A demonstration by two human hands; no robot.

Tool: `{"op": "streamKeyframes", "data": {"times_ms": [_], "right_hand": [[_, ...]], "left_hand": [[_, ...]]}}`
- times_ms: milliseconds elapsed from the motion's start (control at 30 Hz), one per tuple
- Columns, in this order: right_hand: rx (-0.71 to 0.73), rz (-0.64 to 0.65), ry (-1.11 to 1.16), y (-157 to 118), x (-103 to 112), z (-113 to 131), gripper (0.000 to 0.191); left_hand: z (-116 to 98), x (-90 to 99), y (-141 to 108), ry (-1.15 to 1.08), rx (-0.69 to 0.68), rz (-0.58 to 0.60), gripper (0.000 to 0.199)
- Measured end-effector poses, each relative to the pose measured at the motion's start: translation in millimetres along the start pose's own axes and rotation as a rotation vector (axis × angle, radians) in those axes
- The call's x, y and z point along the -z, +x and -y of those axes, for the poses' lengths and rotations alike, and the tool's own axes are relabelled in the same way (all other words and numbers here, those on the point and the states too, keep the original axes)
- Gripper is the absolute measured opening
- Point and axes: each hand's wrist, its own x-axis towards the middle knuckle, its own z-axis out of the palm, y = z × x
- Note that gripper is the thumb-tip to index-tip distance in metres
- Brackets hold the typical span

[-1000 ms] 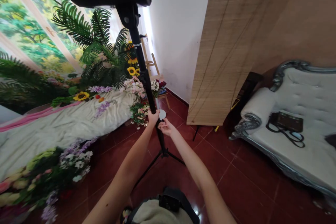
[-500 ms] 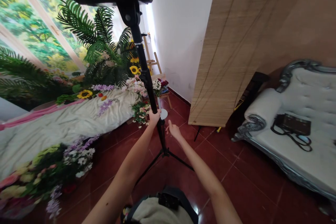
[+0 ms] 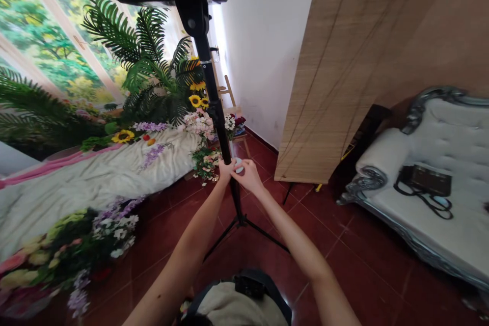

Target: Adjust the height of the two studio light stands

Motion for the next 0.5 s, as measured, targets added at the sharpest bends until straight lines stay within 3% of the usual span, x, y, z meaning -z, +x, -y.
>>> {"op": "streamKeyframes", "data": {"times_ms": [167, 233, 333, 500], "right_hand": [[0.161, -0.113, 0.219, 78.4, 19.8, 73.9, 0.08], [0.249, -0.102, 0.199, 106.4, 17.2, 98.7, 0.09], [0.323, -0.092, 0.148, 132.1, 8.9, 116.0, 0.081], [0.417, 0.016, 0.214, 146.8, 10.2, 108.4, 0.055]], "left_hand": [[1.5, -0.5, 2.2, 0.026, 0.036, -0.004, 0.027], [1.6, -0.9, 2.7, 0.032, 0.066, -0.022, 0.027], [-0.8, 0.1, 2.0, 0.016, 0.094, -0.008, 0.025], [-14.1, 13.8, -5.6, -0.071, 0.07, 0.132, 0.028]]}}
